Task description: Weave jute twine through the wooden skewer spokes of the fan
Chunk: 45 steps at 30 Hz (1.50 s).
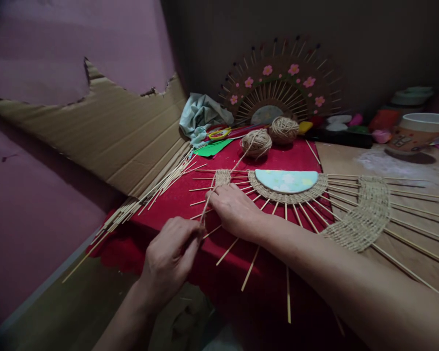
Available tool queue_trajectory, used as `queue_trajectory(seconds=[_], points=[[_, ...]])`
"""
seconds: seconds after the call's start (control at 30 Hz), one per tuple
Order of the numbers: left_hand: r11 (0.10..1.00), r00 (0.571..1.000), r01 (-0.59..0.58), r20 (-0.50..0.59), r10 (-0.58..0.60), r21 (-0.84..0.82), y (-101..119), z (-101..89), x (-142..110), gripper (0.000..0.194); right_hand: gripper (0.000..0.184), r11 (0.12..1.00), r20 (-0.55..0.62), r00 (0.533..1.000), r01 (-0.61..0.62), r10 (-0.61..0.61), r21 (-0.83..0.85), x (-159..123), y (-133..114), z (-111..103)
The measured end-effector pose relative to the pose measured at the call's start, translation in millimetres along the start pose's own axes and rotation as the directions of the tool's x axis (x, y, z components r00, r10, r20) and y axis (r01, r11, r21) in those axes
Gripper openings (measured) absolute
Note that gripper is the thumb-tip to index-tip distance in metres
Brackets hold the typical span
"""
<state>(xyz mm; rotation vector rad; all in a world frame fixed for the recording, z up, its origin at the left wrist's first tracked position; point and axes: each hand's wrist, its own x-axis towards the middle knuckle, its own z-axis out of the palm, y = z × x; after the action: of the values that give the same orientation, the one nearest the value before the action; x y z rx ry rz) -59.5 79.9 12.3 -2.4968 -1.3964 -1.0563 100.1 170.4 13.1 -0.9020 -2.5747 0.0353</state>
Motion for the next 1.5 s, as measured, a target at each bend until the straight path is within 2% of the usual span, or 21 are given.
queue_trajectory(seconds=[0.07, 0.13, 0.23, 0.3, 0.47, 0.57, 0.67, 0.77, 0.87, 1.03, 1.17, 1.27, 1.4, 1.5], points=[[0.996, 0.994, -0.064, 0.085, 0.070, -0.065, 2, 2.6, 6, 0.017, 0.010, 0.995, -0.017, 0.999, -0.037, 0.039, 0.096, 0, 1, -1], [0.992, 0.983, -0.098, 0.148, 0.108, -0.078, 5, 6.5, 14, 0.019, 0.009, 0.956, -0.017, 0.995, -0.094, 0.103, 0.276, 0, 4, -3], [0.987, 0.971, -0.133, 0.190, 0.148, -0.091, 13, 14.1, 26, 0.021, 0.010, 0.822, 0.019, 0.976, -0.194, 0.218, 0.535, -1, 10, -8], [0.983, 0.963, -0.160, 0.204, 0.175, -0.087, 19, 20.1, 31, 0.021, 0.012, 0.725, 0.047, 0.964, -0.229, 0.262, 0.649, -1, 15, -11], [0.982, 0.959, -0.166, 0.216, 0.182, -0.092, 29, 31.1, 32, 0.020, 0.013, 0.515, 0.114, 0.935, -0.283, 0.335, 0.809, -1, 22, -16], [0.975, 0.969, -0.118, 0.195, 0.154, -0.187, 30, 28.3, 28, 0.018, 0.012, 0.450, 0.140, 0.920, -0.306, 0.365, 0.839, -2, 22, -15], [0.948, 0.982, -0.056, 0.153, 0.109, -0.313, 28, 18.3, 27, 0.016, 0.015, 0.490, 0.159, 0.929, -0.315, 0.333, 0.813, -3, 20, -15], [0.913, 0.992, 0.004, 0.119, 0.049, -0.408, 24, 7.2, 29, 0.013, 0.024, 0.610, 0.146, 0.950, -0.290, 0.275, 0.737, -4, 19, -20], [0.881, 0.991, 0.112, 0.116, -0.066, -0.460, 19, 0.3, 32, 0.011, 0.028, 0.722, 0.174, 0.971, -0.236, 0.161, 0.650, -5, 19, -30], [0.807, 0.947, 0.320, 0.142, -0.288, -0.496, 13, -2.9, 32, 0.010, 0.033, 0.808, 0.254, 0.967, -0.128, -0.028, 0.575, -13, 22, -46], [0.723, 0.907, 0.413, 0.181, -0.380, -0.554, 12, -3.1, 29, 0.010, 0.041, 0.823, 0.269, 0.963, -0.143, -0.012, 0.550, -24, 21, -53], [0.757, 0.921, 0.387, 0.179, -0.346, -0.527, 13, -2.1, 26, 0.010, 0.036, 0.825, 0.234, 0.972, -0.129, -0.004, 0.550, -33, 19, -58], [0.873, 0.970, 0.234, 0.168, -0.177, -0.427, 10, -0.3, 19, 0.008, 0.020, 0.902, 0.178, 0.983, -0.043, -0.038, 0.429, -44, 15, -61], [0.919, 0.981, 0.144, 0.174, -0.084, -0.367, 6, -0.9, 12, 0.010, 0.011, 0.928, 0.170, 0.982, 0.018, -0.087, 0.372, -50, 12, -58]])
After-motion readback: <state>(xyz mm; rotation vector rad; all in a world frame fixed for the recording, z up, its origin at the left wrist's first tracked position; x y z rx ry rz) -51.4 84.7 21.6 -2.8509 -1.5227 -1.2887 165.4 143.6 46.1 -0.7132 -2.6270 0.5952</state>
